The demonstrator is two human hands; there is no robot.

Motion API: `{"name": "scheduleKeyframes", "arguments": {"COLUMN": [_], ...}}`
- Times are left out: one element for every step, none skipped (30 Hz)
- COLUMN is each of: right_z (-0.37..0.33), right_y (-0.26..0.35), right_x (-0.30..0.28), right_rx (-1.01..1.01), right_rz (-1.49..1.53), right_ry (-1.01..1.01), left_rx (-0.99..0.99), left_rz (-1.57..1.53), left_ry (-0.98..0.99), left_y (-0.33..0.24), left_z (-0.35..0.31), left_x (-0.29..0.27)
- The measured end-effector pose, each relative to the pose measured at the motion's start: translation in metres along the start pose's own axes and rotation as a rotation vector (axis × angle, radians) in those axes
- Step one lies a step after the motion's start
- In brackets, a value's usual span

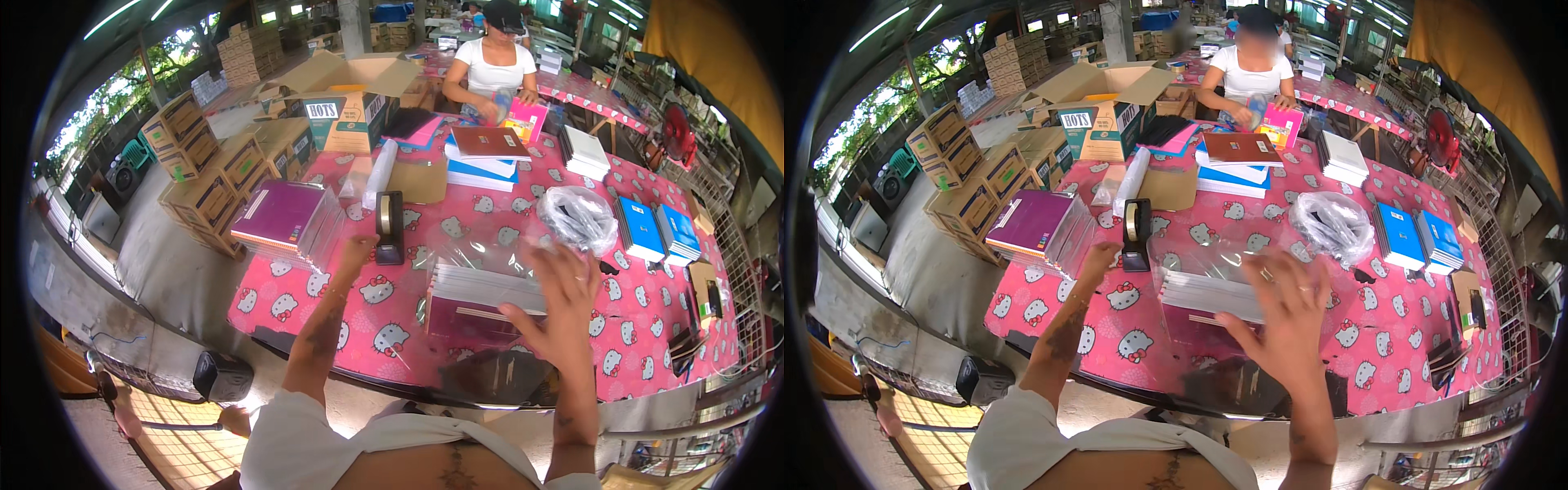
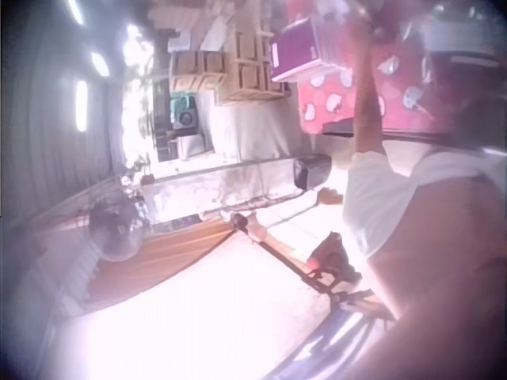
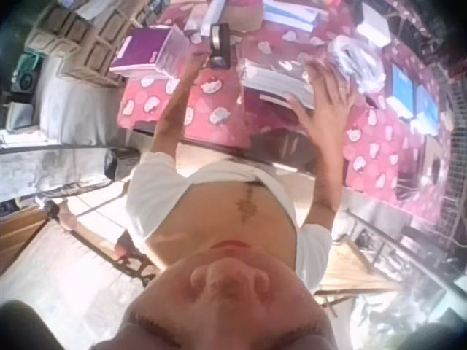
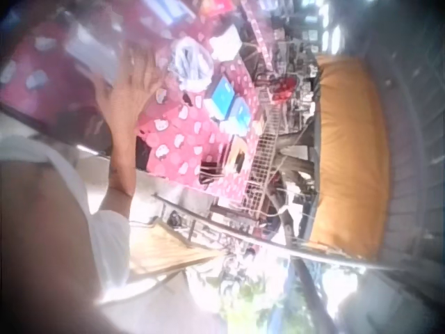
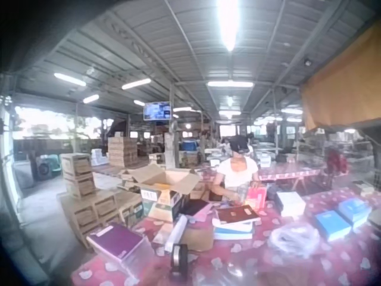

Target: The person places stacks of notebooks into individual plastic bags and uses a tape dispenser to seal them.

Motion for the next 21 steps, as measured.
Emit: {"name": "scheduleKeyframes", "arguments": {"right_z": [0.011, 0.019, 0.023, 0.028, 0.034, 0.038, 0.043, 0.047, 0.051, 0.054, 0.057, 0.059, 0.058, 0.060, 0.064, 0.066, 0.069, 0.070, 0.071, 0.071, 0.072], "right_y": [0.003, 0.004, 0.006, 0.008, 0.013, 0.018, 0.022, 0.027, 0.033, 0.039, 0.040, 0.039, 0.039, 0.041, 0.041, 0.040, 0.043, 0.046, 0.047, 0.047, 0.048], "right_x": [0.001, 0.013, 0.026, 0.033, 0.034, 0.035, 0.038, 0.039, 0.040, 0.043, 0.046, 0.049, 0.051, 0.055, 0.056, 0.057, 0.061, 0.061, 0.061, 0.063, 0.063], "right_rx": [0.007, 0.044, 0.079, 0.086, 0.038, -0.012, -0.010, -0.011, -0.012, -0.014, 0.008, 0.031, 0.041, 0.030, 0.025, 0.042, 0.050, 0.056, 0.059, 0.054, 0.049], "right_rz": [-0.007, 0.072, 0.156, 0.156, 0.151, 0.150, 0.144, 0.186, 0.230, 0.233, 0.233, 0.233, 0.224, 0.214, 0.196, 0.182, 0.179, 0.167, 0.159, 0.173, 0.188], "right_ry": [0.001, 0.151, 0.298, 0.306, 0.250, 0.195, 0.197, 0.165, 0.133, 0.135, 0.145, 0.156, 0.162, 0.187, 0.207, 0.201, 0.231, 0.260, 0.254, 0.255, 0.257], "left_rx": [-0.098, -0.202, -0.207, 0.019, 0.249, 0.244, 0.049, -0.147, -0.146, 0.026, 0.203, 0.231, 0.234, 0.326, 0.430, 0.605, 0.627, 0.626, 0.635, 0.711, 0.784], "left_rz": [-0.145, -0.289, -0.285, -0.331, -0.381, -0.386, -0.524, -0.652, -0.650, -0.146, 0.355, 0.589, 0.585, 0.655, 0.721, 0.490, 0.065, -0.372, -0.374, -0.426, -0.477], "left_ry": [0.018, 0.042, 0.052, -0.065, -0.180, -0.174, -0.086, -0.006, -0.010, -0.184, -0.328, -0.241, -0.227, -0.207, -0.183, -0.058, 0.208, 0.471, 0.477, 0.615, 0.755], "left_y": [0.014, 0.024, 0.029, 0.020, 0.013, 0.023, 0.048, 0.065, 0.067, 0.058, 0.029, 0.015, 0.003, -0.017, -0.044, -0.081, -0.108, -0.137, -0.160, -0.184, -0.202], "left_z": [0.011, 0.015, 0.018, 0.018, 0.015, 0.007, 0.000, -0.006, -0.005, -0.005, -0.009, -0.008, -0.017, -0.023, -0.030, -0.050, -0.066, -0.082, -0.094, -0.110, -0.123], "left_x": [0.012, 0.028, 0.041, 0.046, 0.048, 0.051, 0.060, 0.063, 0.057, 0.037, 0.033, 0.027, 0.019, 0.010, 0.006, 0.011, 0.015, 0.021, 0.024, 0.031, 0.036]}}
Point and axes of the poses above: each hand's wrist, its own z-axis towards the middle knuckle, its own x-axis out of the palm, y = z × x, the point moved 6 cm from there along z, towards the middle knuckle
